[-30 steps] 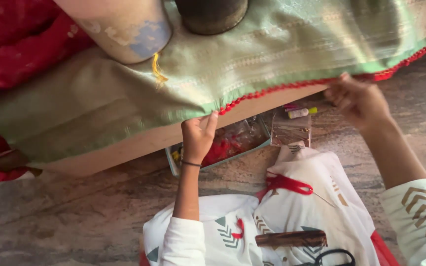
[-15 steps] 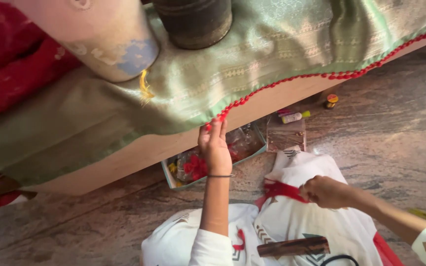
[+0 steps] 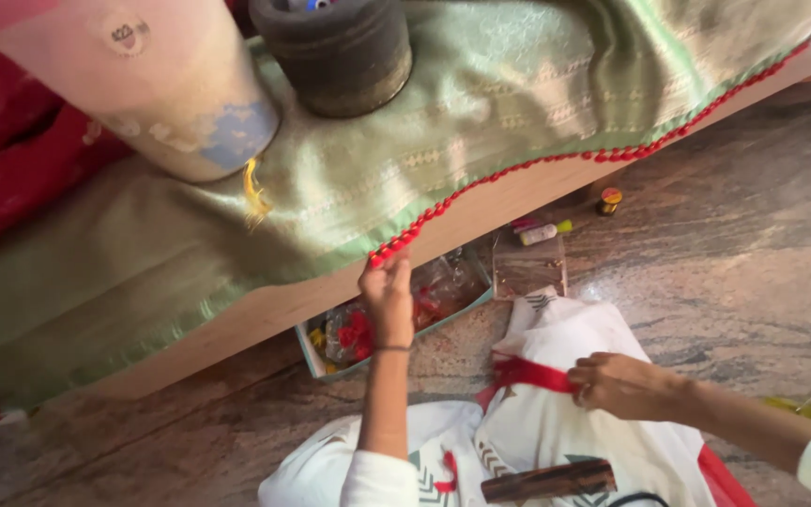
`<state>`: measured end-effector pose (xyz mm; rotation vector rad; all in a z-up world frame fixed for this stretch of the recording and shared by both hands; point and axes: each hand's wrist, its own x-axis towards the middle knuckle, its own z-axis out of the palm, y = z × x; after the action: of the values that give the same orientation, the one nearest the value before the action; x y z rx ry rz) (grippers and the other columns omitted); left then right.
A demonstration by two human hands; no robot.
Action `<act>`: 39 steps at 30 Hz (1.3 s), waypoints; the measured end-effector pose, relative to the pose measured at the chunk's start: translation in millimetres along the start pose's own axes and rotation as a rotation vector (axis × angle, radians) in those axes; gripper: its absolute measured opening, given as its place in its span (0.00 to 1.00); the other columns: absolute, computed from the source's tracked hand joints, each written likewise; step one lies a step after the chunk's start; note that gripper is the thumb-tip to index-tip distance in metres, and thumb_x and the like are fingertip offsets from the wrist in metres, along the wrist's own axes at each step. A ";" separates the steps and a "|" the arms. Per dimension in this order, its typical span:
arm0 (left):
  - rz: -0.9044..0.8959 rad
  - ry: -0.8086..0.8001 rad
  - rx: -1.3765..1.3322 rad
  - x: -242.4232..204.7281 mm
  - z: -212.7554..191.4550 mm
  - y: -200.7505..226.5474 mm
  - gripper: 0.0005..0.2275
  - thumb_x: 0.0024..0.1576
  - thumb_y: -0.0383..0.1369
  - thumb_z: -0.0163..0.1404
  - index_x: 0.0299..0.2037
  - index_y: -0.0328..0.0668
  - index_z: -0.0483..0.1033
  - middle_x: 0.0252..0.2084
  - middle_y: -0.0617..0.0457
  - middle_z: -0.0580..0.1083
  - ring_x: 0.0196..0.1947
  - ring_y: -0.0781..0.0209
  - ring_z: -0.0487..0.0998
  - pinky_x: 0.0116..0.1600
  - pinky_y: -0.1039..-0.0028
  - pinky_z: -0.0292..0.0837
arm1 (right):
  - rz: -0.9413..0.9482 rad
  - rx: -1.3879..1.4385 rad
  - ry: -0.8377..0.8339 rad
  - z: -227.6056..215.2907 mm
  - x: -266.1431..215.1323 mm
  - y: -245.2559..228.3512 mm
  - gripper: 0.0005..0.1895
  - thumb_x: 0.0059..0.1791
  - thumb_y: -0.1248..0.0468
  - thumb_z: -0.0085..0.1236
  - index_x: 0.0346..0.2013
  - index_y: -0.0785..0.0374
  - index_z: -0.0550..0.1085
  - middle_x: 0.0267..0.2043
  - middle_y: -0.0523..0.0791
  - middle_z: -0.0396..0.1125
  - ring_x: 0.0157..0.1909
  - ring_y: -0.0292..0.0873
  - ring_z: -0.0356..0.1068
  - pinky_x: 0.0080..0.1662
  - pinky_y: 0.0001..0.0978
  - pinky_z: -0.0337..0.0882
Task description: Attaching red tassels to the edge of a green saree using a needle and thread.
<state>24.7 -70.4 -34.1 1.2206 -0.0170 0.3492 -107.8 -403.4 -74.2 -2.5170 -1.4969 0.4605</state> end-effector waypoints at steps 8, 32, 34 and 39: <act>0.029 0.079 -0.241 -9.1 -30.3 82.3 0.08 0.61 0.24 0.53 0.49 0.30 0.77 0.50 0.49 0.79 0.51 0.63 0.77 0.63 0.71 0.68 | 0.135 0.533 0.517 -71.2 80.1 -43.0 0.02 0.47 0.72 0.57 0.32 0.65 0.77 0.34 0.48 0.70 0.35 0.51 0.74 0.38 0.42 0.73; 0.071 0.105 -0.064 -22.6 -31.8 105.7 0.09 0.59 0.23 0.56 0.48 0.33 0.74 0.44 0.53 0.77 0.44 0.67 0.77 0.53 0.74 0.71 | 0.383 1.727 0.962 -125.0 250.4 -69.6 0.05 0.50 0.72 0.59 0.40 0.70 0.77 0.35 0.47 0.75 0.35 0.38 0.74 0.38 0.30 0.71; 0.070 0.117 -0.067 -24.3 -29.7 110.0 0.10 0.58 0.23 0.56 0.48 0.34 0.73 0.44 0.53 0.78 0.44 0.67 0.77 0.53 0.74 0.72 | 0.342 1.725 0.974 -122.1 251.4 -68.2 0.05 0.50 0.72 0.60 0.40 0.70 0.77 0.34 0.47 0.75 0.35 0.38 0.74 0.39 0.30 0.73; 0.035 0.134 -0.045 -25.0 -33.6 105.6 0.09 0.59 0.24 0.56 0.47 0.32 0.73 0.44 0.51 0.78 0.45 0.65 0.78 0.54 0.73 0.73 | 0.289 1.709 0.996 -124.2 252.6 -69.3 0.04 0.50 0.73 0.60 0.39 0.71 0.77 0.35 0.46 0.75 0.37 0.36 0.73 0.42 0.28 0.74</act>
<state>-33.5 -14.5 45.9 1.1512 0.0685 0.4584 -8.6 -147.7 19.6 -1.0957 -0.0439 0.2145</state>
